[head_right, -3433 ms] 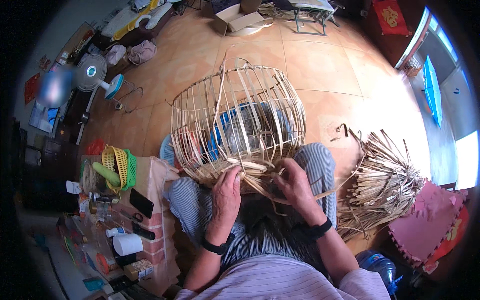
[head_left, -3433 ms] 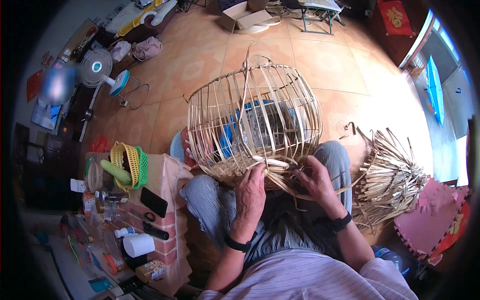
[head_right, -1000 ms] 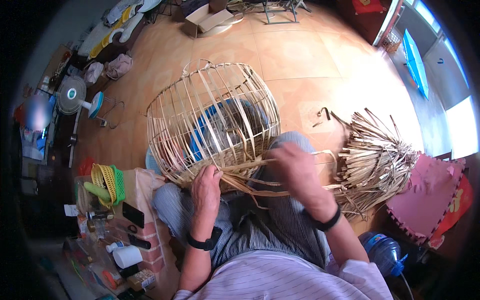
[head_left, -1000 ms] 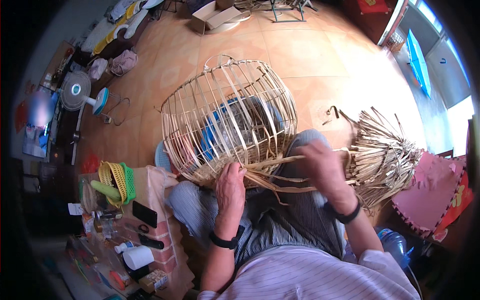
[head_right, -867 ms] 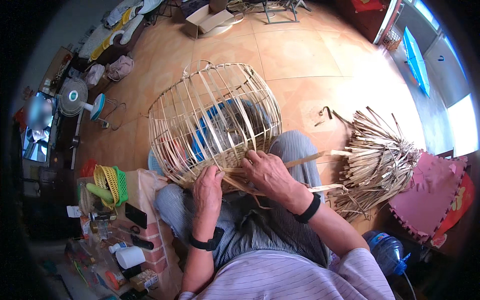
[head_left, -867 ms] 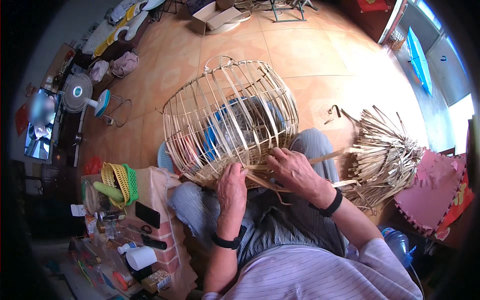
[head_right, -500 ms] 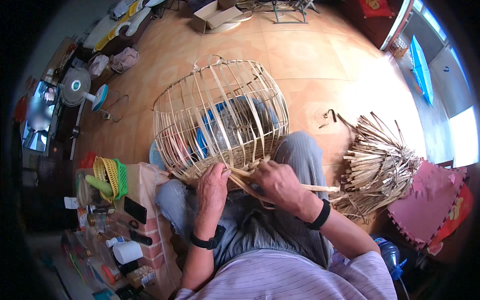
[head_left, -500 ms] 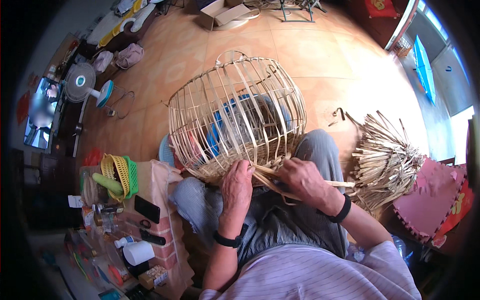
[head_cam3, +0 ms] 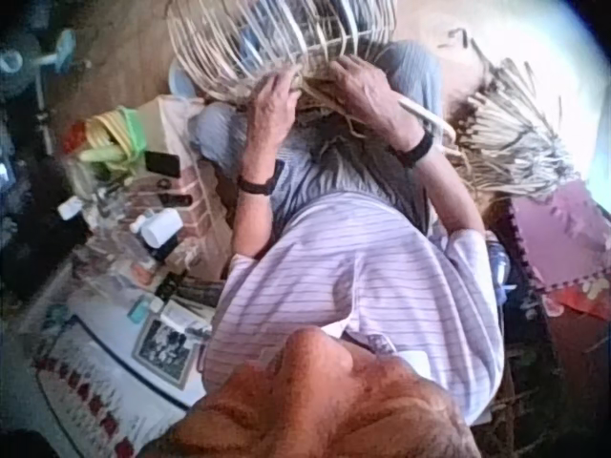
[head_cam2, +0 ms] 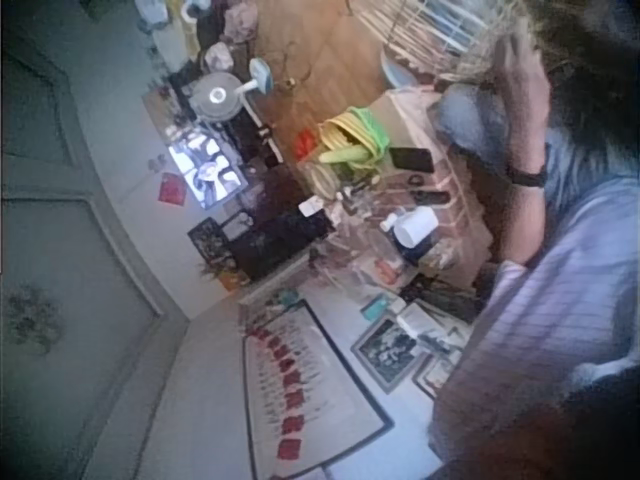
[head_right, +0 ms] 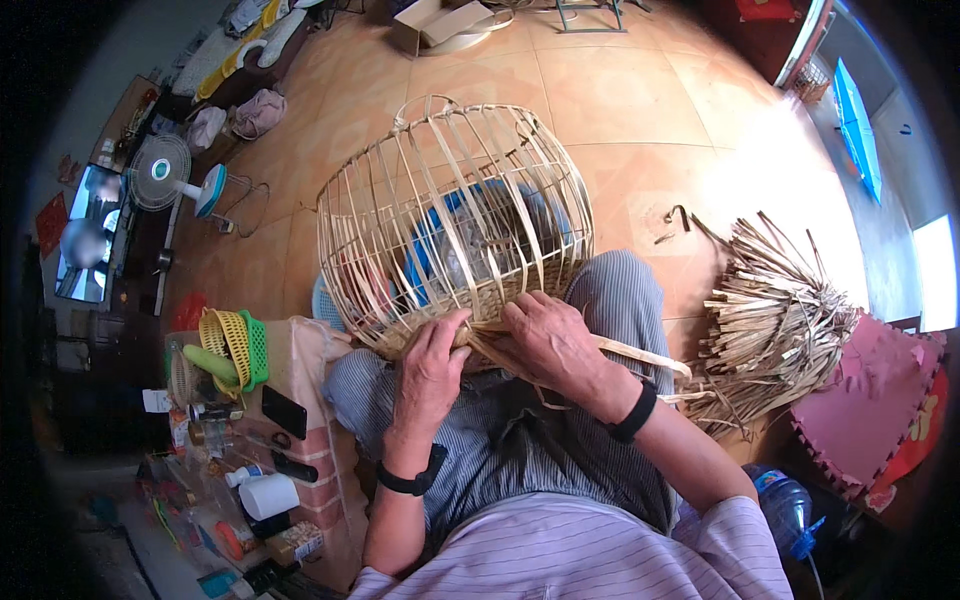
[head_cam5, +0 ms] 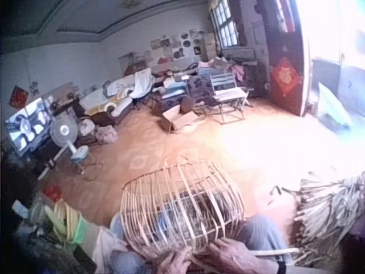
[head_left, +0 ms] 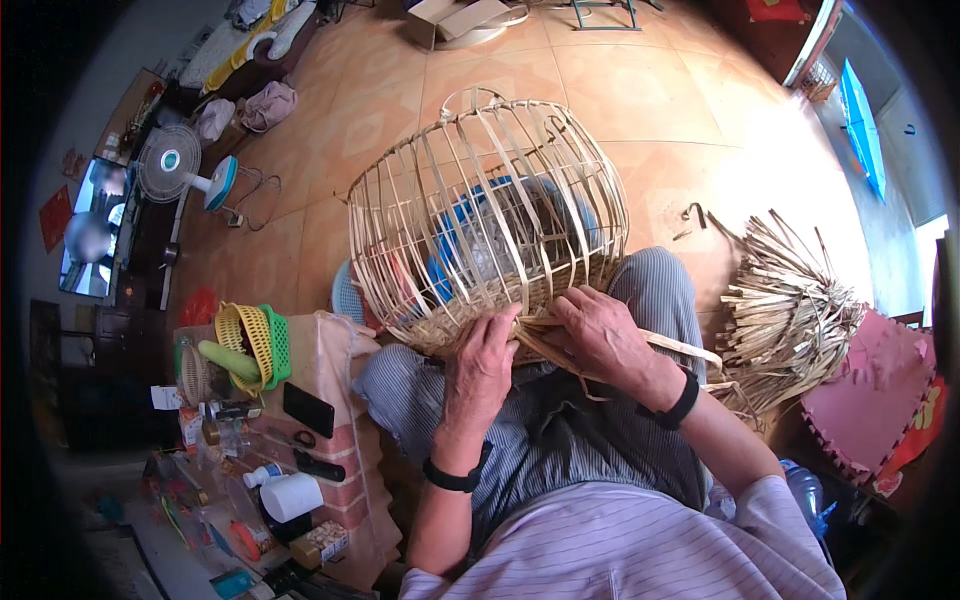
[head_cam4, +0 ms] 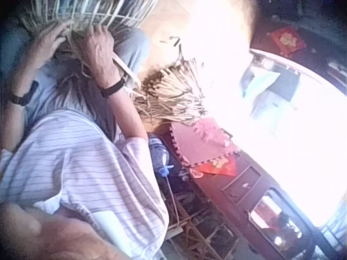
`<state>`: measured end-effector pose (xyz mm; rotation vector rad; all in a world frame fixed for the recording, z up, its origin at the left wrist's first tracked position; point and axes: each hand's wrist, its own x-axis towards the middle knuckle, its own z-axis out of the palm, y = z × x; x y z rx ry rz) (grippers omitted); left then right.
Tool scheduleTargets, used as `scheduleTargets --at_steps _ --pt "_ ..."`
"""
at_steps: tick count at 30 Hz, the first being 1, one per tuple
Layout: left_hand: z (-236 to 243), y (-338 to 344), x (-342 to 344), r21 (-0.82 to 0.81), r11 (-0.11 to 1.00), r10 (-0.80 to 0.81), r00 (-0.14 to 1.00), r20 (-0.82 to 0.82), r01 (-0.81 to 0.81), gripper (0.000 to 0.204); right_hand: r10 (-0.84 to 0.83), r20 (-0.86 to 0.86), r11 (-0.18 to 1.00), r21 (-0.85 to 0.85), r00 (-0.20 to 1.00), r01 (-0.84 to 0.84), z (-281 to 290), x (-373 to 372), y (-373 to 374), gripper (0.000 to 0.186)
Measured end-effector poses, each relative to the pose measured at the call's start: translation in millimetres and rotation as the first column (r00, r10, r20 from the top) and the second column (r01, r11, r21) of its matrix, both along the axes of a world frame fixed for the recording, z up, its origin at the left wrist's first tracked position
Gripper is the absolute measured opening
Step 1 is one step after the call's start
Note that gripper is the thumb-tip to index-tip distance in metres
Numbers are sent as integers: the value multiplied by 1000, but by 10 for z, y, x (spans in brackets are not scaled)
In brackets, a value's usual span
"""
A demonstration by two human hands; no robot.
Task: Manually weaving a bamboo basket or structure using strips of bamboo.
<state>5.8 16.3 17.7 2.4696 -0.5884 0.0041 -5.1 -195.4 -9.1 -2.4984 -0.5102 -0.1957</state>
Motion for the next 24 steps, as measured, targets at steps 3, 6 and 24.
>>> scheduleTargets --at_steps 3,6,24 --pt "-93 18 27 -45 999 -13 998 -54 10 57 27 4 998 53 1000 -27 -16 70 2 28" --pt "-142 60 69 -84 996 -40 995 -94 32 58 91 21 996 -23 996 -90 28 125 -4 27" --pt "-298 129 136 -2 999 -47 995 -85 47 33 261 -112 943 -183 959 -278 -99 84 -282 15"
